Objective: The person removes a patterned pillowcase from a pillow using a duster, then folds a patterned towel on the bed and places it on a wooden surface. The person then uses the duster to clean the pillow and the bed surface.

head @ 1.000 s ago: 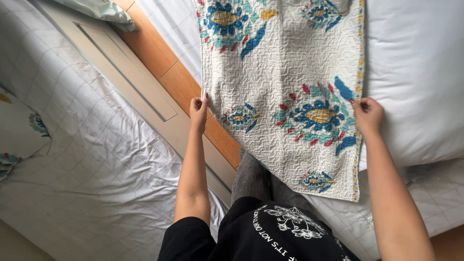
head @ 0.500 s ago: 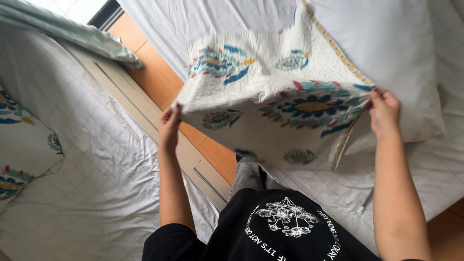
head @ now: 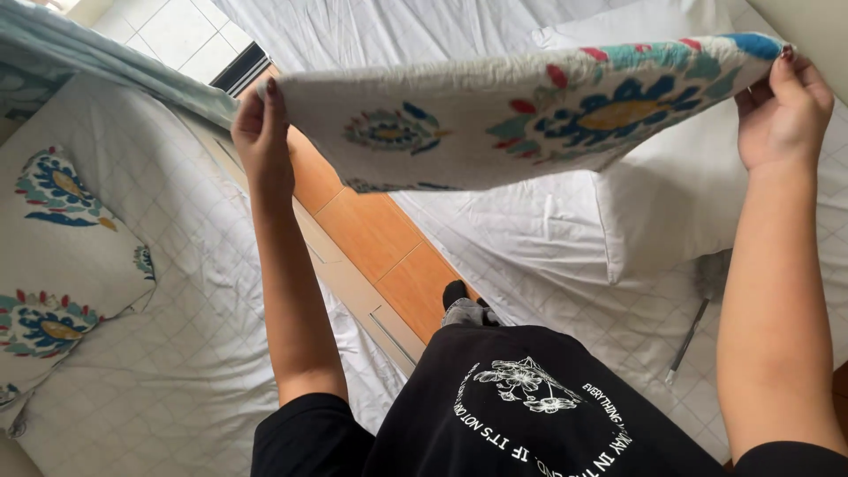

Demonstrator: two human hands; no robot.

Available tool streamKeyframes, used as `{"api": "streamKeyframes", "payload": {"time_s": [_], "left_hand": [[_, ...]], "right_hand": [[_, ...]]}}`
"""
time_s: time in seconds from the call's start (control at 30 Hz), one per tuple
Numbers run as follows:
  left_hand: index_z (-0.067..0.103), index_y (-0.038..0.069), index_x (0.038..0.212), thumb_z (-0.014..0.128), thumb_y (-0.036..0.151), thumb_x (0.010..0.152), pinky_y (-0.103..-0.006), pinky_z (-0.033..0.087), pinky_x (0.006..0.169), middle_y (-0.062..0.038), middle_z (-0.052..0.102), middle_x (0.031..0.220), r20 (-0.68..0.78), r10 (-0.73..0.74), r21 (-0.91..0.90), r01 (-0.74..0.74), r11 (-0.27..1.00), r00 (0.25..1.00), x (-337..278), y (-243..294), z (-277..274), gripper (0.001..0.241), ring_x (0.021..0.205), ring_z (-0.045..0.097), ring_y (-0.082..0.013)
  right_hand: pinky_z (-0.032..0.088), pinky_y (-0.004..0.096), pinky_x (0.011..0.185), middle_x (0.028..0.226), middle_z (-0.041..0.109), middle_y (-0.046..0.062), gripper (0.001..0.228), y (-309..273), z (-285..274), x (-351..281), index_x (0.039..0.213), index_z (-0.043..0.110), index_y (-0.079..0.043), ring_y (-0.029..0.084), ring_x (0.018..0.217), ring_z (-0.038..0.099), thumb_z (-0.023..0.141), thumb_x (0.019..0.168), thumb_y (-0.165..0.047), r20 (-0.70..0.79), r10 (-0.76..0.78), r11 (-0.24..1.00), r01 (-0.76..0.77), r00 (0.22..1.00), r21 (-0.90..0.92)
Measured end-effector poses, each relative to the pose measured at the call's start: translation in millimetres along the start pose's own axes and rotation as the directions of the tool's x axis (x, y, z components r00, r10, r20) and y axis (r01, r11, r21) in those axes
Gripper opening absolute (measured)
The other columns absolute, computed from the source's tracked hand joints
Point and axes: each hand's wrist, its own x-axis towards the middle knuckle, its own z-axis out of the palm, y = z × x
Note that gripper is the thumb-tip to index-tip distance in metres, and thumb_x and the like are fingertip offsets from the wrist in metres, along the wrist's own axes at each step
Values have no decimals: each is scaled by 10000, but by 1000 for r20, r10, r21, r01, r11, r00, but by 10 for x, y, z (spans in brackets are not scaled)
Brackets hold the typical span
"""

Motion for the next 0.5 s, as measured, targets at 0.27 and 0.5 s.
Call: {"api": "streamKeyframes", "payload": {"time_s": [0.27, 0.5], "left_hand": [[681, 73, 1183, 616, 241, 1089, -299, 440, 1043, 31, 693, 1118, -44, -69, -149, 61, 987, 997, -575, -76, -658, 203, 1091, 615, -86], [643, 82, 1271, 678, 224, 994, -381, 416, 1080, -12, 658, 1267, -120, -586, -151, 569, 809, 801, -2027, -2154, -2104, 313, 1192, 593, -157]], "right_hand": [[468, 400, 1134, 1180, 659, 67, 34, -106, -41, -1056, 1137, 621, -55, 204, 1146, 621, 596, 1131, -32, 77, 15, 999, -13, 997, -31], [425, 376, 1015, 1143, 669, 65, 134, 1587, -1324, -2911, 1133, 673, -26, 188, 1090, 587, 658, 1028, -107, -190, 516, 805, -549, 835, -224]]}}
